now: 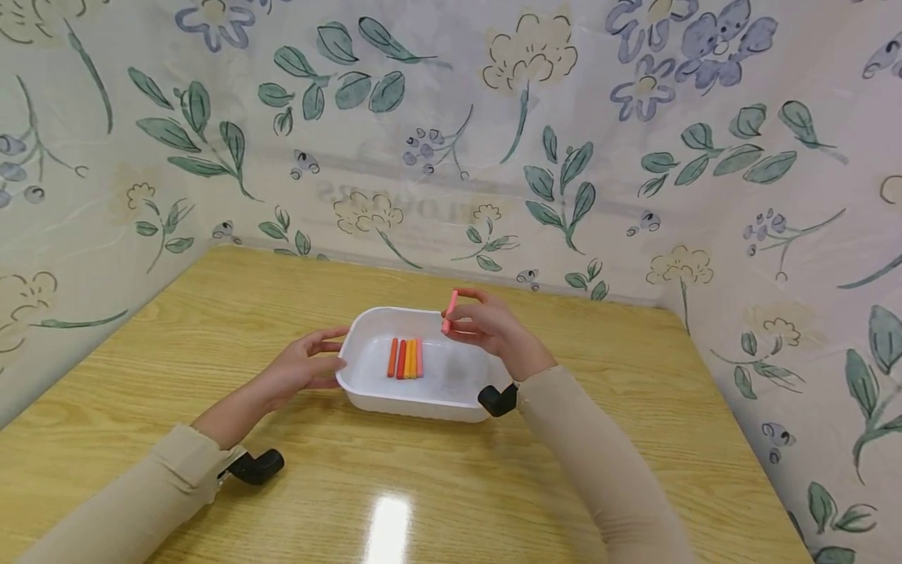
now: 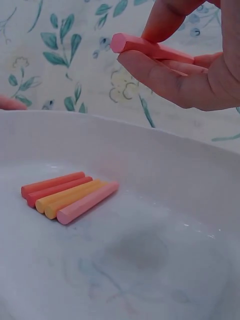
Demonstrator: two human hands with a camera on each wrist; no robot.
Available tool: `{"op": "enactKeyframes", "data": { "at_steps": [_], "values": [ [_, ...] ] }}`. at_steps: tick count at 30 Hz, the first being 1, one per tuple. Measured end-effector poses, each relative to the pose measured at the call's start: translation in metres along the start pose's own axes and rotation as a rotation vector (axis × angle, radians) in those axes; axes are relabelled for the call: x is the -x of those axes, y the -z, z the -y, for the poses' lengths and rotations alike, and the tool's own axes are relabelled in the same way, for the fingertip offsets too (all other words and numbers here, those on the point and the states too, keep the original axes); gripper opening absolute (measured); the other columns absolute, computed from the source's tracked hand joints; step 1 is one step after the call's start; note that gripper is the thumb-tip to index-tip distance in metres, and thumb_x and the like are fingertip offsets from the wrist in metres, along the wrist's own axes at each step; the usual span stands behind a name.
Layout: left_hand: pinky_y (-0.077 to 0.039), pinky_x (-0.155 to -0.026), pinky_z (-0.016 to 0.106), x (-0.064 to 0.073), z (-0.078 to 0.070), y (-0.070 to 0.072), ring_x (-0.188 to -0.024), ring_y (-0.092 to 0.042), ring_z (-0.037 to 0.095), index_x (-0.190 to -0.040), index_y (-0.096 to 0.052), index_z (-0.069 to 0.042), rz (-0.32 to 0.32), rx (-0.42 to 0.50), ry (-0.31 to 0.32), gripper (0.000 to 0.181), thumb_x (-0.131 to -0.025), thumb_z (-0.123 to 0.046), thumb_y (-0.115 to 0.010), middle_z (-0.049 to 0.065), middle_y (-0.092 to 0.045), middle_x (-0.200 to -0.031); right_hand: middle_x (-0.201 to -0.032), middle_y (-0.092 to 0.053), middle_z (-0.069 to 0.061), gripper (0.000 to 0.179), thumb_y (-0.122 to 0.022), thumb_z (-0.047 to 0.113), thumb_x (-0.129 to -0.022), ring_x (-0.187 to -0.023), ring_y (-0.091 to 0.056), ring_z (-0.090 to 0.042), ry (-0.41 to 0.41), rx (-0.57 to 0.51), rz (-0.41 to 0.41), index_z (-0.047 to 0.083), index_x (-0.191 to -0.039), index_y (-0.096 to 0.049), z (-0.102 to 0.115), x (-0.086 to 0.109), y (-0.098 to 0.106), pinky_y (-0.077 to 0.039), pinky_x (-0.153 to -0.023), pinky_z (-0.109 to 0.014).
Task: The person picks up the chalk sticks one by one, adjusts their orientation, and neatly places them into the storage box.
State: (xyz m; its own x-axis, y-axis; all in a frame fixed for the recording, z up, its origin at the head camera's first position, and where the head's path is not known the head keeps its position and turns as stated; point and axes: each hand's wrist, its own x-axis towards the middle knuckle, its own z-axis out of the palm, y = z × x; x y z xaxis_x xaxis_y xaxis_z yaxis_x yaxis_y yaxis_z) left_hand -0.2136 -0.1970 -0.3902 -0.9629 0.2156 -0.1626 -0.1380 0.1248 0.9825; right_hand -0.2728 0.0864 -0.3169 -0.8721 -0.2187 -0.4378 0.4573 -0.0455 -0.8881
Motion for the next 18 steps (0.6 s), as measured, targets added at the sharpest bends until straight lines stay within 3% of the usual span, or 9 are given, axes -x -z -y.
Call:
{"op": "enactKeyframes", "data": {
  "at_steps": [3,9,14,18],
  "values": [
    [-0.055,-0.079,0.041,-0.001,0.0,0.0,-0.109,-0.051,0.039,-0.144,-0.029,-0.004,-0.002,-0.001,0.005,0.062,-0.088,-0.001,-0.056,0.026,-0.034,-0.136,-0.129,-0.05,-0.022,0.06,-0.058,-0.002,-0.087,-0.078,-0.063,-0.023,-0.022,0.005,-0.001,0.017,-0.139,-0.036,0.002,-0.007,-0.005,-0.049,-0.089,-0.038],
    [-0.055,-0.079,0.041,-0.002,0.0,0.0,-0.109,-0.051,0.039,-0.144,-0.029,-0.004,-0.008,0.006,0.009,0.062,-0.088,-0.001,-0.056,0.026,-0.034,-0.136,-0.123,-0.055,-0.02,0.051,-0.059,-0.001,-0.087,-0.081,-0.062,-0.024,-0.066,0.067,0.025,0.01,-0.134,-0.041,0.004,-0.024,-0.011,-0.053,-0.083,-0.036],
    [-0.054,-0.08,0.043,-0.003,0.0,-0.001,-0.107,-0.053,0.037,-0.144,-0.029,-0.003,-0.002,0.015,0.002,0.063,-0.088,0.0,-0.056,0.027,-0.034,-0.135,-0.128,-0.05,-0.022,0.046,-0.055,-0.002,-0.09,-0.082,-0.061,-0.024,-0.142,0.13,0.121,0.0,-0.133,-0.042,0.003,-0.033,-0.011,-0.052,-0.086,-0.036],
    [-0.053,-0.082,0.044,-0.002,-0.001,-0.002,-0.107,-0.053,0.037,-0.144,-0.029,-0.004,-0.006,0.014,0.006,0.063,-0.088,0.0,-0.056,0.027,-0.034,-0.135,-0.117,-0.053,-0.02,0.044,-0.056,-0.002,-0.09,-0.082,-0.061,-0.024,-0.189,0.225,0.178,-0.004,-0.132,-0.043,0.0,-0.037,-0.011,-0.053,-0.084,-0.035]
  ]
}}
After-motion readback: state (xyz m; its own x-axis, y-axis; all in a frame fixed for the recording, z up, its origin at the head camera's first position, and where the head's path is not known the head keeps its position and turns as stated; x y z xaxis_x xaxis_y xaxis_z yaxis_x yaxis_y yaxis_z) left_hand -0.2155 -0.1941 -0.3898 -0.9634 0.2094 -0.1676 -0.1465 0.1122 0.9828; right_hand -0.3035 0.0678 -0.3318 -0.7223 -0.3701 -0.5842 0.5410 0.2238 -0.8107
